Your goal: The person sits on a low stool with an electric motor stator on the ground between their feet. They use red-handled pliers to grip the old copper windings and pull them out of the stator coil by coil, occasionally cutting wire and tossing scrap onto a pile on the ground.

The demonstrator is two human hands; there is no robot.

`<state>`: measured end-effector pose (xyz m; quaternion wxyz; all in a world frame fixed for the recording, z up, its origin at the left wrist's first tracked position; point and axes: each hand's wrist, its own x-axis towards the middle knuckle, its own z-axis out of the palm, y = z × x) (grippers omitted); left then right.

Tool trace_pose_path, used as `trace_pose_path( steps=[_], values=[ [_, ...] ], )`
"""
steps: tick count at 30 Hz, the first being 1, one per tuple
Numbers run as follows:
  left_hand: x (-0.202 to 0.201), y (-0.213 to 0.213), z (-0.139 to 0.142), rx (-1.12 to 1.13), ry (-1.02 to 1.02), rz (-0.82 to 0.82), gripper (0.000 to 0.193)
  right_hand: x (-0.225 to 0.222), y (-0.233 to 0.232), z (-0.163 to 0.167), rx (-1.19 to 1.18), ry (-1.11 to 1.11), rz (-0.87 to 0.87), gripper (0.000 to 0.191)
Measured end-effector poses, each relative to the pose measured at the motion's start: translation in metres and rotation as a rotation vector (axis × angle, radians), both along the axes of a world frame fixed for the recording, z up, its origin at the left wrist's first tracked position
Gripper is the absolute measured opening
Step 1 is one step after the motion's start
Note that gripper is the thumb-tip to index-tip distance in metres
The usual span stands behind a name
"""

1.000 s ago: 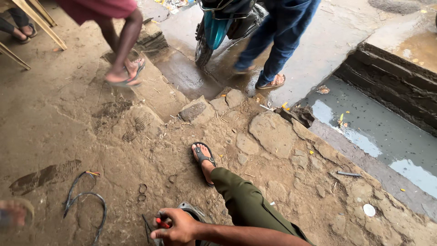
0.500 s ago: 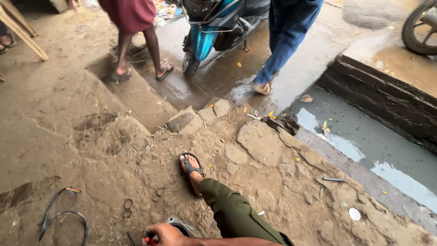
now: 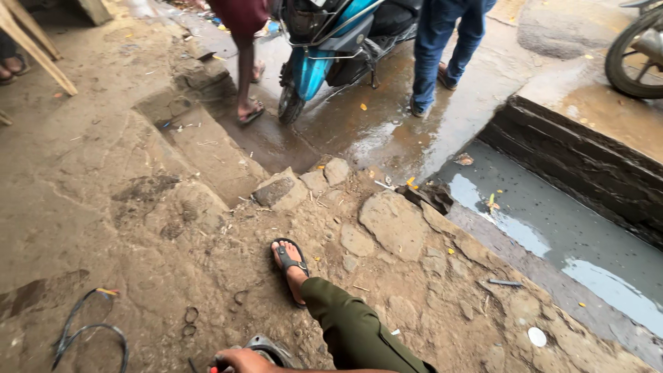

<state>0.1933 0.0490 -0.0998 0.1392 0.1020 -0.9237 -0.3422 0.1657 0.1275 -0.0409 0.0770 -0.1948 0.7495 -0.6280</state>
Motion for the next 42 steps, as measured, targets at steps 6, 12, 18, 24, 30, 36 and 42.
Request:
trace_pose_path(
  steps=[6,12,18,24,30,36,42],
  values=[
    [-0.003,-0.002,0.008,0.007,0.045,0.001,0.044,0.020,0.005,0.020,0.042,-0.183,-0.130,0.035],
    [0.035,-0.022,-0.008,0.044,0.165,-0.006,0.043,0.020,0.006,0.013,0.171,-0.067,-0.219,0.046],
    [0.078,-0.024,-0.005,0.056,0.261,-0.048,0.044,0.023,-0.005,0.000,0.140,-0.181,0.032,0.067],
    [0.057,-0.016,0.020,0.149,0.226,-0.070,0.038,0.008,-0.009,-0.006,0.142,-0.026,-0.002,0.034],
    [0.058,-0.016,0.042,0.209,0.087,-0.065,0.030,0.017,-0.004,-0.015,-0.134,-0.243,-0.215,0.048],
    [0.053,-0.020,0.051,0.299,0.097,-0.095,0.060,0.017,-0.005,0.022,-0.315,-0.358,-0.103,0.028],
    [0.042,-0.032,0.056,0.342,0.090,-0.017,0.056,0.020,-0.005,0.049,-0.254,-0.239,0.162,0.053]
  ],
)
